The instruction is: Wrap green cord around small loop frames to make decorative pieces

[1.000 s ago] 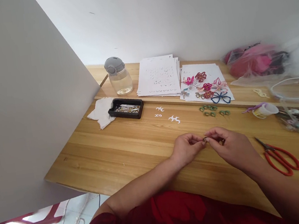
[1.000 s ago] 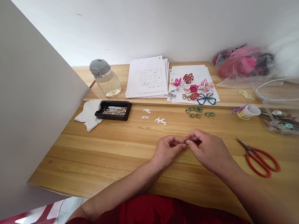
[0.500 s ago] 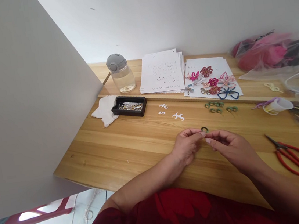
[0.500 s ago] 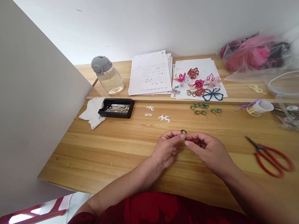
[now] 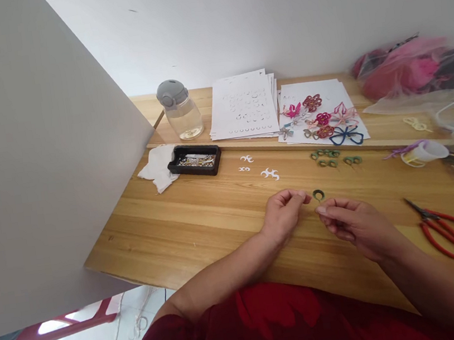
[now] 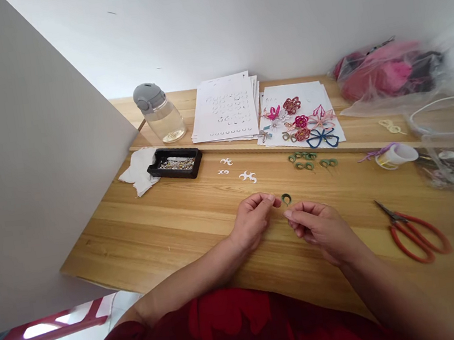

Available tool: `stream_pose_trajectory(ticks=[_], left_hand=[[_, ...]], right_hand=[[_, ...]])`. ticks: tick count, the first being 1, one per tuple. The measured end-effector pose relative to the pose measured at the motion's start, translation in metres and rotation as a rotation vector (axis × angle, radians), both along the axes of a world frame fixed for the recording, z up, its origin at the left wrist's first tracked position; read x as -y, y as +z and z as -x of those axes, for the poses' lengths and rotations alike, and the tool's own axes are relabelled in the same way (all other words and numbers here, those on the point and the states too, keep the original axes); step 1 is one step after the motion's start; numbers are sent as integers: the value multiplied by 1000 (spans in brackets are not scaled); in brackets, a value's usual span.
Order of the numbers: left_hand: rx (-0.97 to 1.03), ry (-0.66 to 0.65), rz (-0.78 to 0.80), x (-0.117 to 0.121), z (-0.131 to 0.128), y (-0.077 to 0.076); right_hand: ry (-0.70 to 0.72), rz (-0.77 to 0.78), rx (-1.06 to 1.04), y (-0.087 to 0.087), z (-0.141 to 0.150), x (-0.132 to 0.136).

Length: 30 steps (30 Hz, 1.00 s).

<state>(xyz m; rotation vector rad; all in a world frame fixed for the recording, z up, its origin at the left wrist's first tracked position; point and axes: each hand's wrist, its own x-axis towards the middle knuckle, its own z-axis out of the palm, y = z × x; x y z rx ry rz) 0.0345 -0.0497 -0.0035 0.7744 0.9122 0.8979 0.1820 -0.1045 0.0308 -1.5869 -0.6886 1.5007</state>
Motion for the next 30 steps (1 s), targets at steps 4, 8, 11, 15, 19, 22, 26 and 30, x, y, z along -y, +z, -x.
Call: stream_pose_trajectory(ticks=[4,8,11,15,19,22,26,30], left_hand=[[-76,-56,-129,-2,2,-2],[-156,-94,-117,-3,3,0],[-249,-122,-118,-2,2,2],[-321,-124,-180,1,2,5],[-349,-124,-189,2,3,7],[-339,-124,-157,2,3,8],[-286,-134,-105,0,3,7],[-216,-169,-122,-2,3,1]], right_hand=[[16,44,-9,3,2,0],[46,64,-7,4,3,0],[61,71,-7,2,2,1],[87,71,9,-2,1,2],[126,14,83,-5,-1,6],[141,-16,115,-8,-2,8],[110,-29,125,-9,-4,8],[56,-20,104,-7,-6,6]])
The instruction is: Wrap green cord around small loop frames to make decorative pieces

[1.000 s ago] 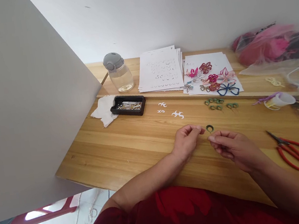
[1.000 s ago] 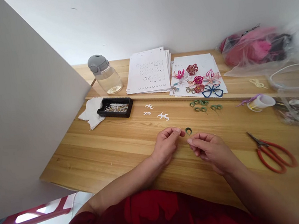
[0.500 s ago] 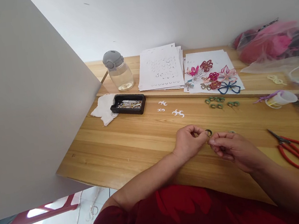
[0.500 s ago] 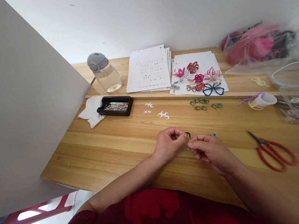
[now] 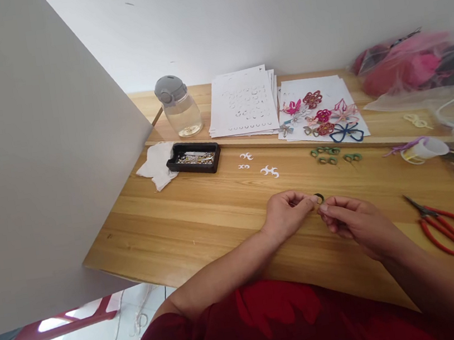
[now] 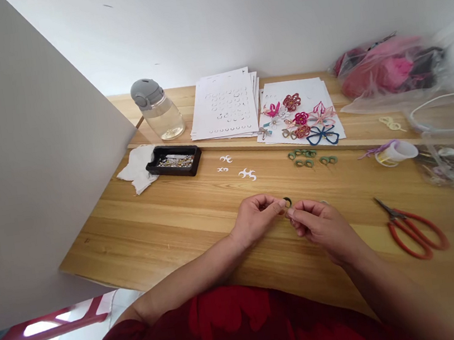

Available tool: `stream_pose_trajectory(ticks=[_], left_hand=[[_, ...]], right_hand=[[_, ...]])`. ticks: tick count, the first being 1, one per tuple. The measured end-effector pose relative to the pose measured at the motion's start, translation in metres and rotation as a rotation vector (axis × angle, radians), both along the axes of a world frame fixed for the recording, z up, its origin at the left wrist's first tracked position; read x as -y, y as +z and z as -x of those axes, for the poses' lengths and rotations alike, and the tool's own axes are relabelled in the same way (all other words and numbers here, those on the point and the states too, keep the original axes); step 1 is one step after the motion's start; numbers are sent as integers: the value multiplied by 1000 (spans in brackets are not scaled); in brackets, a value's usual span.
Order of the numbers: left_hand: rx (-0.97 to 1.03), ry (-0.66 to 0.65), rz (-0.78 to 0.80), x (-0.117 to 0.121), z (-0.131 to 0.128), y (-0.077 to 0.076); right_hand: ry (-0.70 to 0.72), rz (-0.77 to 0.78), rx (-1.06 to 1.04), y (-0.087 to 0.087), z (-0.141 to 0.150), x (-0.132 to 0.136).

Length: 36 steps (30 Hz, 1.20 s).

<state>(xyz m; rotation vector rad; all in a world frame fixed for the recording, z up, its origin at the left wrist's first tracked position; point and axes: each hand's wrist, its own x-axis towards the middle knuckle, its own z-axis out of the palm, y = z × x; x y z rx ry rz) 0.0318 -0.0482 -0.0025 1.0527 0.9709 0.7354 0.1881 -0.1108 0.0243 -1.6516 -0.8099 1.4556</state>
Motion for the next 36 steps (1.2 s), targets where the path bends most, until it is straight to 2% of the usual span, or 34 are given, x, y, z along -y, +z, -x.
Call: stream_pose_trajectory(ticks=[7,15,20,23,26,36], left_hand=[[100,60,-48,-3,-1,-16],[161,-10,49,-1,-1,-11],[68,-1,87,1,-1,-8],[-35,9,52,0,0,-1],[-82,-12,35,0,1,4],[184,10,170,3,-5,-11]], right_hand=[[28,99,-82,5,-3,-2],[80,119,-89,7,0,-3],[116,37,47,3,0,0],[49,-93,242,3,1,3],[-26,-158,338,4,4,4],[-49,-134,327,-1,2,-3]])
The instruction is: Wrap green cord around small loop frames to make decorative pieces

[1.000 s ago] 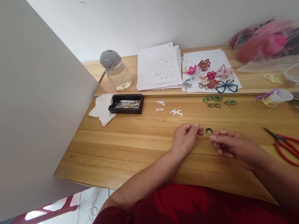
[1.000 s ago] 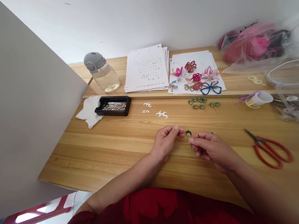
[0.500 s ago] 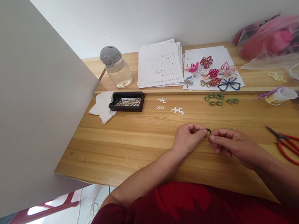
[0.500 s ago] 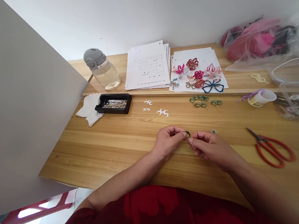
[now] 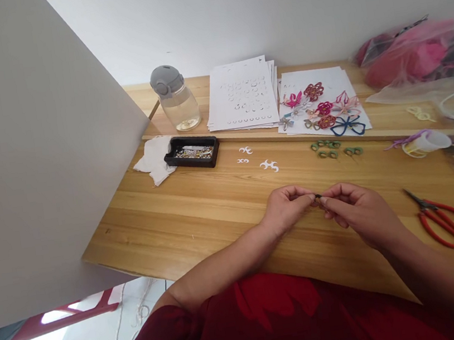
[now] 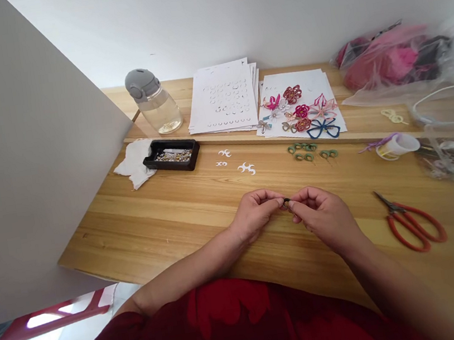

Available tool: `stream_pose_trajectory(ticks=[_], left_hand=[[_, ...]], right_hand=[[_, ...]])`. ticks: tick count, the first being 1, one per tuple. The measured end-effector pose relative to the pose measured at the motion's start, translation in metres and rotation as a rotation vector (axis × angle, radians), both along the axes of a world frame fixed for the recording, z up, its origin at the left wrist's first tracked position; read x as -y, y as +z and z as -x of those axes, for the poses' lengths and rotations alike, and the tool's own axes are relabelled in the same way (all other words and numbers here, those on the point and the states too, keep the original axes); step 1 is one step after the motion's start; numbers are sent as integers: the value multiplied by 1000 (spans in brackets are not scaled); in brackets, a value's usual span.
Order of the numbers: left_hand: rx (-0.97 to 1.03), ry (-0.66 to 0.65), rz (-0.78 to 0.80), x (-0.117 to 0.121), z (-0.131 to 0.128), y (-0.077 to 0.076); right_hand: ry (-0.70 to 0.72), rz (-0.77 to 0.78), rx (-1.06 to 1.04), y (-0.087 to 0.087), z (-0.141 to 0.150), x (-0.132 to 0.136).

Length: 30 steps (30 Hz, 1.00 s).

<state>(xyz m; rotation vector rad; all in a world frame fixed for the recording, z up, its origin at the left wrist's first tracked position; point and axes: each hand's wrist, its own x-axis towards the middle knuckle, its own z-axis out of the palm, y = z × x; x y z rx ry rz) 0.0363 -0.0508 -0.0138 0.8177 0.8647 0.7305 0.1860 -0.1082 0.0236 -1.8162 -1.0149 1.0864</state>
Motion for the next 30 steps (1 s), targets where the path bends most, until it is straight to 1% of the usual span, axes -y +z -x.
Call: stream_pose_trajectory(ticks=[2,4,7,9,15,18,22,26,30], left_hand=[[2,-3,-3,0,0,0],[-7,-8,-11,1,0,0],[-35,-15,-23,2,1,1],[-53,-23,-25,2,1,2],[-118,-46,-32,3,2,6],[-149,-42,-44,3,2,7],[-166,-30,-44,4,1,6],[-177,-34,-60,3,0,5],[-195,-48,-77,3,0,6]], right_hand=[[13,19,36,1,-1,-1],[19,22,121,4,0,-1],[9,-10,256,9,4,-1],[6,-28,296,11,5,-1],[38,29,313,8,3,-5],[43,14,308,4,2,-5],[37,-20,248,-1,0,-3],[41,12,229,2,1,-3],[25,-3,276,2,2,-3]])
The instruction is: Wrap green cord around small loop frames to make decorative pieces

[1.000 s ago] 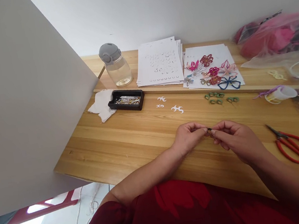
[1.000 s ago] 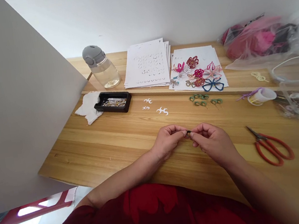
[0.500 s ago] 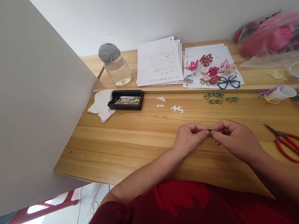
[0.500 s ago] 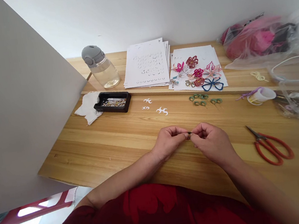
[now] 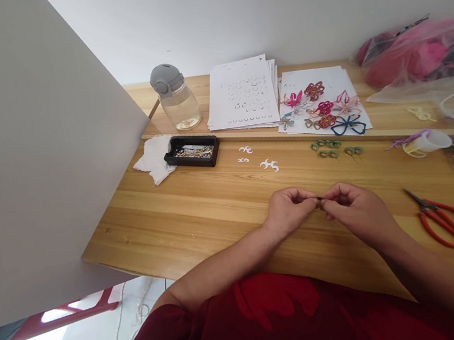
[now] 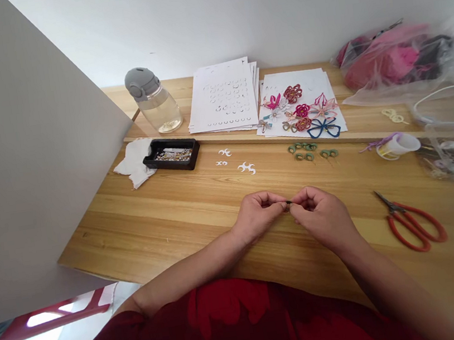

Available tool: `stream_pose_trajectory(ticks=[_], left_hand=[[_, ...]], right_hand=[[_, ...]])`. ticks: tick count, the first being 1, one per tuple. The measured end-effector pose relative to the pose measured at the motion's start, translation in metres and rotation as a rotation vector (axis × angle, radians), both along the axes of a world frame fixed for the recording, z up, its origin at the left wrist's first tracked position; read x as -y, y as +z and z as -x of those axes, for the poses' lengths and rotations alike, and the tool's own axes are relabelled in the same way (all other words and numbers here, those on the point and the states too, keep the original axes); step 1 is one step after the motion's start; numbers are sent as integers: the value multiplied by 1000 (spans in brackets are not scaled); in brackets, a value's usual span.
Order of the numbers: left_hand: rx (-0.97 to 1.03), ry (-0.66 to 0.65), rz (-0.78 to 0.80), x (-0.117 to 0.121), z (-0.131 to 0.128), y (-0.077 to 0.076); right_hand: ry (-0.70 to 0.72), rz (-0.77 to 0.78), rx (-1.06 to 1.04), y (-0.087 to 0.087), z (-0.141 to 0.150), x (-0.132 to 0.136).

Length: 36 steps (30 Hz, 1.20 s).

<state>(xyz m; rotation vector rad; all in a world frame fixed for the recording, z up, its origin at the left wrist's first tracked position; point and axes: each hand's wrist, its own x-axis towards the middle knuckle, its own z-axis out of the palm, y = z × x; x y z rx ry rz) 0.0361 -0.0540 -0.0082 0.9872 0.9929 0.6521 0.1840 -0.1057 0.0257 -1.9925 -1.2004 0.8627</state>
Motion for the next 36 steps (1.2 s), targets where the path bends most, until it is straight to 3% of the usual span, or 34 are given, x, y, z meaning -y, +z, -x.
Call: stream_pose_trajectory(ticks=[6,11,21,30,36], left_hand=[[-25,-15,-14,2,0,4],[-44,-12,-9,2,1,7],[5,50,-3,-3,1,4],[45,-2,-57,-1,1,-1],[134,36,-66,-2,0,0]], right_hand=[[10,7,78,-11,-3,1],[-14,-16,117,-8,2,-1],[34,52,-250,-10,-9,13],[-5,-107,-232,-16,-10,9],[-43,-96,-304,-17,-11,4]])
